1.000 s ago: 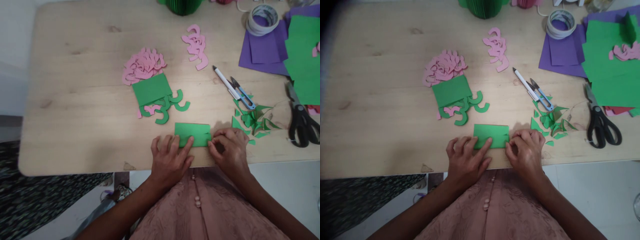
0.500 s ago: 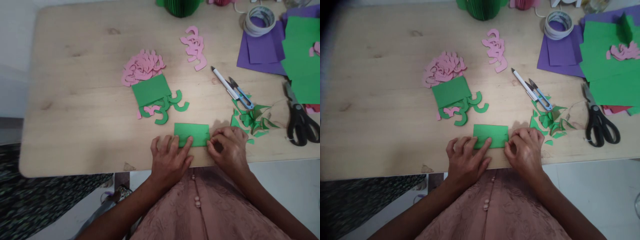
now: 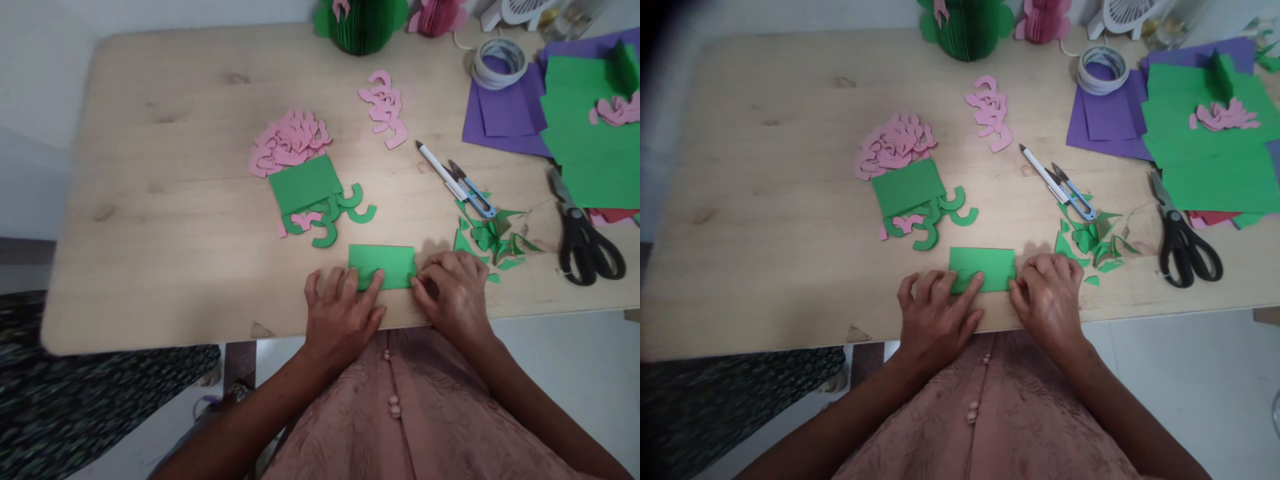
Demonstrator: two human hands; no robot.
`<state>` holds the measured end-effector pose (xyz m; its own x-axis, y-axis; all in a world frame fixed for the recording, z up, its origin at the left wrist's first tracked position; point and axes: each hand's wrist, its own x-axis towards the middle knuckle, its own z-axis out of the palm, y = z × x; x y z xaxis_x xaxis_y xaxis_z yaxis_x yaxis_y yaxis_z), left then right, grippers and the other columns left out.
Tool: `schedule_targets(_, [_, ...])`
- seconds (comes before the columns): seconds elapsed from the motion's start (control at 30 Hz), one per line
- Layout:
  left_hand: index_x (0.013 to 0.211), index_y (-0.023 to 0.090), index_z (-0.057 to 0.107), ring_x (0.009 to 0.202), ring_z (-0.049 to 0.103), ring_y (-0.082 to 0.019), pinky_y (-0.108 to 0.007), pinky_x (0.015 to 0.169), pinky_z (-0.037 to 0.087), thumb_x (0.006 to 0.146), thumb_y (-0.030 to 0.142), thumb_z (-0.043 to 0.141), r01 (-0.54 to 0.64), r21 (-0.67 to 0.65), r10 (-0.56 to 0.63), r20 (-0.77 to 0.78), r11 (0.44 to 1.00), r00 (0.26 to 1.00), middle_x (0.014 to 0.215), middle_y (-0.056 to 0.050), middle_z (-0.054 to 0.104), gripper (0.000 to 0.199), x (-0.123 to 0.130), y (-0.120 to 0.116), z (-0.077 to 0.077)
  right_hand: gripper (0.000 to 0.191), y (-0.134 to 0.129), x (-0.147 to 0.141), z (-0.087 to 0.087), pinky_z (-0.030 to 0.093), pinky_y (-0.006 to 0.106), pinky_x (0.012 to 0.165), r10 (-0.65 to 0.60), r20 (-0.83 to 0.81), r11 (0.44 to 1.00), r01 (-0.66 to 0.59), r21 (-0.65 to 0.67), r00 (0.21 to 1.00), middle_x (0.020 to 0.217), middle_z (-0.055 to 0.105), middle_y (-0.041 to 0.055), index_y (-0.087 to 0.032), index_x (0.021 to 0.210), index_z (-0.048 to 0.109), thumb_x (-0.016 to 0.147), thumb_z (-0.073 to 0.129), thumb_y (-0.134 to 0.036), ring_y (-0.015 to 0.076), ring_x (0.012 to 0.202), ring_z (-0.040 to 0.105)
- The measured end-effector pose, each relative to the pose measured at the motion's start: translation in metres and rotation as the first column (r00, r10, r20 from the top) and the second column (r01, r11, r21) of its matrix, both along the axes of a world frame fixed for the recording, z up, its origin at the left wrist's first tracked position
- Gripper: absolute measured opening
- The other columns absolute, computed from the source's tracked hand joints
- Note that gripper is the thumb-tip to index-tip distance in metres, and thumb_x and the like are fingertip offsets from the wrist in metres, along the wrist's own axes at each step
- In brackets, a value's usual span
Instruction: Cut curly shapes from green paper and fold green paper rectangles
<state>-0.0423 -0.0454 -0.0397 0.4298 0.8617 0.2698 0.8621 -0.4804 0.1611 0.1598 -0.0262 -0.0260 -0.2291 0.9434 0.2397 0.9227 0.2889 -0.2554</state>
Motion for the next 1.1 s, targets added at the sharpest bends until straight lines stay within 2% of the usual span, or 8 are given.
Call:
schedule_targets(0.77, [0.127,0.028,0.06,0.107,0.048,-0.032,-0.056,0.096,0.029,0.086,0.041,0.054,-0.004,0.002,0.004,-0.013,1.0,1.0,0.11,-0.014,0.06,0.043,0.0003,-0.0008,0.0001,0.022,0.0051,0.0011,0.006,0.031,0.041,0.08,0.049,0.089,0.998,-0.045,-0.046,0.995,0.079,0.065,0.007,-0.017,0.065,0.061,0.085,0.058,-0.025,0.0251,0.083,0.05])
schedule_targets(1.1, [0.13,0.039,0.055,0.107,0.048,-0.032,-0.058,0.095,0.031,0.086,0.043,0.055,0.006,0.002,-0.006,-0.042,1.0,0.999,0.111,-0.012,0.058,0.044,0.0002,-0.0006,0.0013,0.021,0.0068,0.0008,0.0072,0.031,0.042,0.08,0.057,0.103,0.997,-0.052,-0.05,0.993,0.079,0.065,0.007,-0.017,0.066,0.062,0.085,0.058,-0.025,0.0255,0.082,0.052])
